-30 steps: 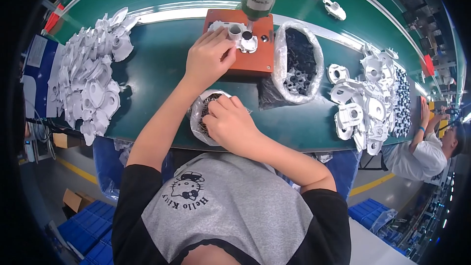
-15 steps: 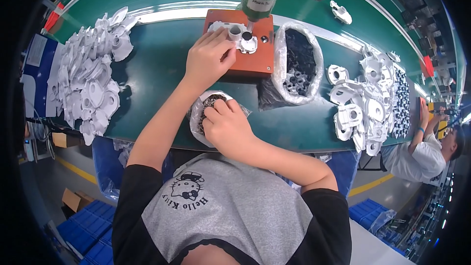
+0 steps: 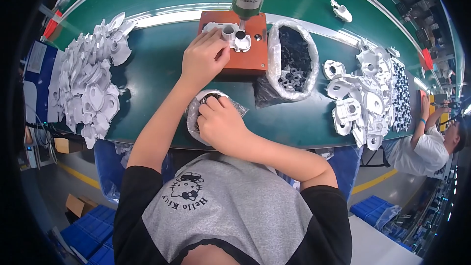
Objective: Assembling small metal pins into white plastic housing components using a manual press station.
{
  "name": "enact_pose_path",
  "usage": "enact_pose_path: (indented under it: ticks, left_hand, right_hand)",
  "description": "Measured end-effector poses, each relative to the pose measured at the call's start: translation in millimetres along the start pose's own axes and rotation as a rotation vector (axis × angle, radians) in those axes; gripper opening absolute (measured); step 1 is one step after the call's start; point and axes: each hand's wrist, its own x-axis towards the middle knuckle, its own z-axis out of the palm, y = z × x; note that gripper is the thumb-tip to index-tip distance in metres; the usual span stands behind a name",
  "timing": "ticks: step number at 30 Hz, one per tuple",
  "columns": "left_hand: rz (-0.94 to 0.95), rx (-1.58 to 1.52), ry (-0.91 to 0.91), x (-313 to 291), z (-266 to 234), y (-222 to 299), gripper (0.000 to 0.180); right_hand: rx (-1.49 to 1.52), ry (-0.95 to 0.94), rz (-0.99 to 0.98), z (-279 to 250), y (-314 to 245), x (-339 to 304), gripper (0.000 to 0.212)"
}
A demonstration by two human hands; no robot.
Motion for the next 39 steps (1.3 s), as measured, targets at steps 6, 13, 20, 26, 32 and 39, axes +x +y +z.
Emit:
enact_pose_path:
  ticks: [6, 13, 20, 26, 32, 39]
  left_hand:
    - [-0.014, -0.013, -0.015, 0.4, -1.6, 0.3, 0.010]
    - [-0.013, -0.042, 0.005, 1.7, -1.2, 1.4, 0.009]
    - [-0.049, -0.024, -0.030, -2.7, -3.0, -4.0, 0.008]
    - [-0.048, -0.026, -0.026, 1.8, -2.6, 0.2, 0.007]
    - [-0.028, -0.045, 0.019, -0.1, -0.2, -1.4, 0.008]
    - [-0.041, -0.033, 0.017, -0.2, -1.3, -1.9, 0.009]
  right_hand:
    - [-0.062, -0.033, -0.016, 2.8, -0.4, 5.7, 0.008]
    - [0.191, -0.039, 0.060, -14.5, 6.6, 3.9, 0.009]
    - [0.454, -0.042, 0.284, -67.5, 71.5, 21.1, 0.012]
    - [0.343, 0.135, 0.650, -68.2, 157.7, 44.4, 0.024]
    - [0.508, 0.012, 0.685, -62.7, 175.9, 55.3, 0.025]
    - [0.725, 0.089, 0.617, -52.2, 185.9, 56.1, 0.022]
